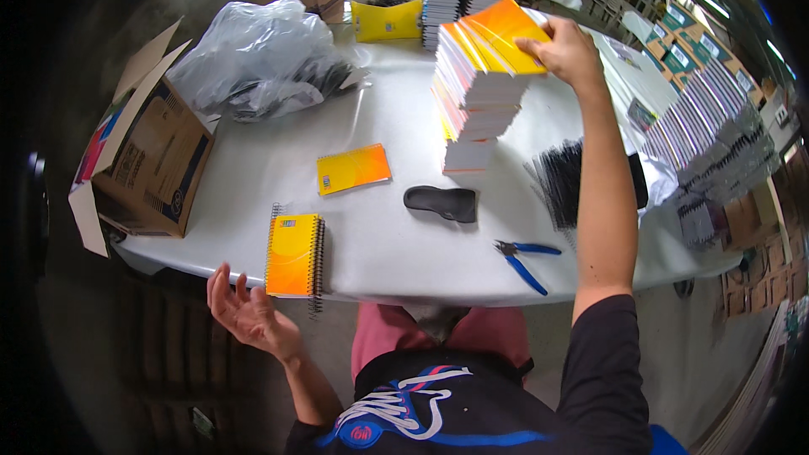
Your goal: The person assembles notebooks by threading wire coils through the punched edges of paper stacks and then using pliers to trim and secure the wire ends.
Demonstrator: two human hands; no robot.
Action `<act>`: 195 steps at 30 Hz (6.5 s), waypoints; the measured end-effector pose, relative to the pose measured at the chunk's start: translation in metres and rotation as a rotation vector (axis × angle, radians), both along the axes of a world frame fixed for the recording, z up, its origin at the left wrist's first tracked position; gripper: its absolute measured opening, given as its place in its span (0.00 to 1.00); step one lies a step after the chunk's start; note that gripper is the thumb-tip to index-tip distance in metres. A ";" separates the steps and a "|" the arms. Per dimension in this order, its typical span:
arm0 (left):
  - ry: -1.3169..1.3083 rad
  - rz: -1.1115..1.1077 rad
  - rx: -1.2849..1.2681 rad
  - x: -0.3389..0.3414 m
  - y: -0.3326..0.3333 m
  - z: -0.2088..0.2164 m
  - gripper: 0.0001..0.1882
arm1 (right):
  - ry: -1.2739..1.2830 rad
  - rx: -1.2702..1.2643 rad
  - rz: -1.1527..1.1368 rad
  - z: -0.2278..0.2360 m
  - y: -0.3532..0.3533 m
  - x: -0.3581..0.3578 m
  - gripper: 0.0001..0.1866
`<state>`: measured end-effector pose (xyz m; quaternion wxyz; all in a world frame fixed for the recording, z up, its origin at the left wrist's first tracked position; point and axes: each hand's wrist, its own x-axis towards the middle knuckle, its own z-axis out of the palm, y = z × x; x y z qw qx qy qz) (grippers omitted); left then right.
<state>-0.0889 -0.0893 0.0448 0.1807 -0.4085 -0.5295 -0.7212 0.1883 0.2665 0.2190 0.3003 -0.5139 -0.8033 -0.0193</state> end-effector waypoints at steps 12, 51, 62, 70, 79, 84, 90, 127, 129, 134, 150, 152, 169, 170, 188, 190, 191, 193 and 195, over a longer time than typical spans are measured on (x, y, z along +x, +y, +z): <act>-0.186 -0.804 -0.364 0.082 0.093 0.045 0.12 | 0.805 -0.311 0.573 -0.135 -0.173 0.001 0.20; 0.552 -0.156 -0.658 0.113 0.102 -0.039 0.26 | 0.649 -0.569 0.652 -0.187 -0.193 0.025 0.10; 0.560 -0.244 -0.694 0.101 0.103 -0.040 0.27 | 0.417 -0.654 0.563 -0.158 -0.206 0.017 0.13; 0.558 -0.255 -0.676 0.096 0.096 -0.040 0.26 | 0.174 -0.704 0.693 -0.152 -0.163 0.008 0.16; 0.461 -0.335 -0.659 0.096 0.095 -0.032 0.27 | 0.355 -0.434 0.716 -0.213 -0.106 -0.027 0.18; 0.464 -0.380 -0.621 0.094 0.092 -0.035 0.25 | 1.013 -1.149 1.160 -0.211 -0.138 0.018 0.14; 0.456 -0.403 -0.624 0.094 0.095 -0.033 0.24 | 0.725 -0.833 0.887 -0.191 -0.160 0.019 0.16; 0.483 -0.273 -0.666 0.106 0.096 -0.043 0.12 | 0.180 -0.253 0.452 -0.159 -0.205 -0.011 0.07; 0.499 -0.275 -0.668 0.106 0.096 -0.044 0.11 | 0.154 -0.200 0.504 -0.162 -0.203 -0.011 0.08; 0.547 -0.263 -0.697 0.104 0.094 -0.041 0.13 | -0.105 -0.406 0.551 -0.157 -0.195 -0.005 0.19; 0.497 -0.283 -0.684 0.104 0.096 -0.040 0.16 | -0.018 -0.523 0.291 -0.153 -0.210 -0.024 0.18; 0.525 -0.305 -0.706 0.099 0.095 -0.036 0.16 | 0.030 -0.530 0.310 -0.153 -0.212 -0.020 0.16; 0.290 -0.401 -0.628 0.088 0.092 -0.038 0.28 | 1.377 -0.964 0.885 -0.196 -0.151 0.009 0.12; 0.298 -0.408 -0.635 0.086 0.092 -0.040 0.28 | 1.049 -0.968 0.944 -0.197 -0.154 0.008 0.11; 0.128 -0.598 -0.600 0.081 0.105 -0.048 0.33 | 0.587 -0.748 0.632 -0.187 -0.151 -0.002 0.19; 0.079 -0.538 -0.555 0.082 0.106 -0.062 0.41 | 0.723 -0.835 0.941 -0.175 -0.164 -0.012 0.19; 0.038 -0.543 -0.548 0.081 0.104 -0.064 0.44 | 0.604 -0.819 0.952 -0.173 -0.166 -0.017 0.18; -0.035 -0.570 -0.506 0.082 0.109 -0.061 0.52 | 0.544 -0.812 0.608 -0.193 -0.149 -0.015 0.17; -0.107 -0.615 -0.527 0.083 0.113 -0.061 0.53 | 0.891 -0.888 0.808 -0.185 -0.155 -0.015 0.14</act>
